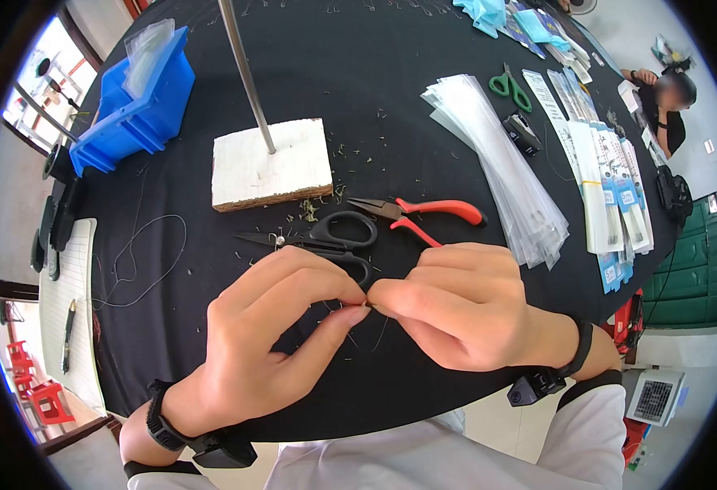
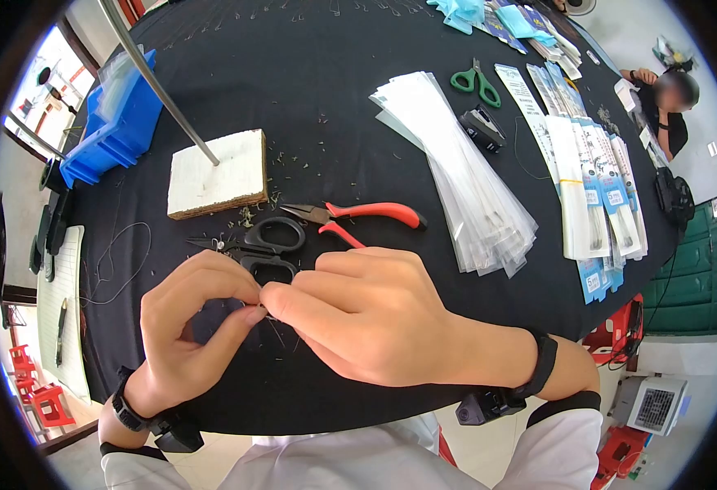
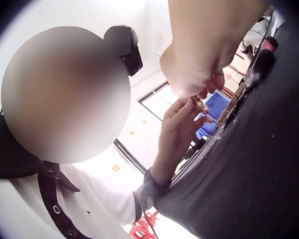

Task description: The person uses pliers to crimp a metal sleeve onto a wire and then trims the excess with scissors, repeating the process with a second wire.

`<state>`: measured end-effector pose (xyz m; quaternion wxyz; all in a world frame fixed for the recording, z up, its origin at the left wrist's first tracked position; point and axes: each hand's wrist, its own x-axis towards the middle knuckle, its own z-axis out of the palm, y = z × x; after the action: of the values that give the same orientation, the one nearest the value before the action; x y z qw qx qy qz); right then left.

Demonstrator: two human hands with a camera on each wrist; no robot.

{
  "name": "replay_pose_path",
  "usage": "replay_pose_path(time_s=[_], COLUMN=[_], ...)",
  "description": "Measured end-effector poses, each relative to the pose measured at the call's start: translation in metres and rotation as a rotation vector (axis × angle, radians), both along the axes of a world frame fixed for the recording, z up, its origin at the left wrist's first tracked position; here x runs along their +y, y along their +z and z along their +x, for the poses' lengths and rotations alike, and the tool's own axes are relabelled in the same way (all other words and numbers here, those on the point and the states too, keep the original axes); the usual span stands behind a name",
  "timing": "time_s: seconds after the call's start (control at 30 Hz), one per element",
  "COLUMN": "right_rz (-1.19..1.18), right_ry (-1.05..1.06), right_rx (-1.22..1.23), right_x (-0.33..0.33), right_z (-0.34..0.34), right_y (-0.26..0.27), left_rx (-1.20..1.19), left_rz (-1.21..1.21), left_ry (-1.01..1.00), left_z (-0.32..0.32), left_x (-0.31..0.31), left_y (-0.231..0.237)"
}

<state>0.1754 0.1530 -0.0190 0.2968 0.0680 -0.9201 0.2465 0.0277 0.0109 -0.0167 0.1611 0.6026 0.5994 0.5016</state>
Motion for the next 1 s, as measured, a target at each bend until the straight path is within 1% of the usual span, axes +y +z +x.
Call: replay_pose_path(time_s=[0.1,0.23,0.3,0.4,0.53,0.73,0.87,1.0], right_rz=[0.075,0.105,0.137,0.080,0.026,-0.004,0.027,0.052], right_ry=[-0.030,-0.015,-0.002,0.009,0.036,0.003,-0.003,0.005], right_rx=[0.056,0.022,0.046,0.114,0.135,0.146,0.102,0.074], right_x=[-0.002,0.002,0.003,0.000,0.002,0.002,0.002,0.001], right_z=[-0.001,-0.004,-0.005,-0.007,-0.007,-0.009,-0.008,-0.007], right_y=[-0.002,0.005,0.007,0.005,-0.004,-0.006,-0.006,-0.010], left_rx=[0.005,0.017,-0.046,-0.082,-0.090,-0.368,-0.194,-0.166], left_rz=[0.010,0.005,-0.013,-0.013,0.005,-0.145,-0.048,-0.019], left_ry=[0.007,0.048,0.025,-0.007,-0.052,0.020,-0.046,-0.026], left_z=[0.000,0.001,0.002,0.002,-0.003,0.002,-0.004,-0.004], left_x=[0.000,0.000,-0.001,-0.001,-0.001,-0.002,-0.001,-0.002], left_y=[0.000,0.004,0.008,0.007,0.001,-0.001,0.002,-0.005])
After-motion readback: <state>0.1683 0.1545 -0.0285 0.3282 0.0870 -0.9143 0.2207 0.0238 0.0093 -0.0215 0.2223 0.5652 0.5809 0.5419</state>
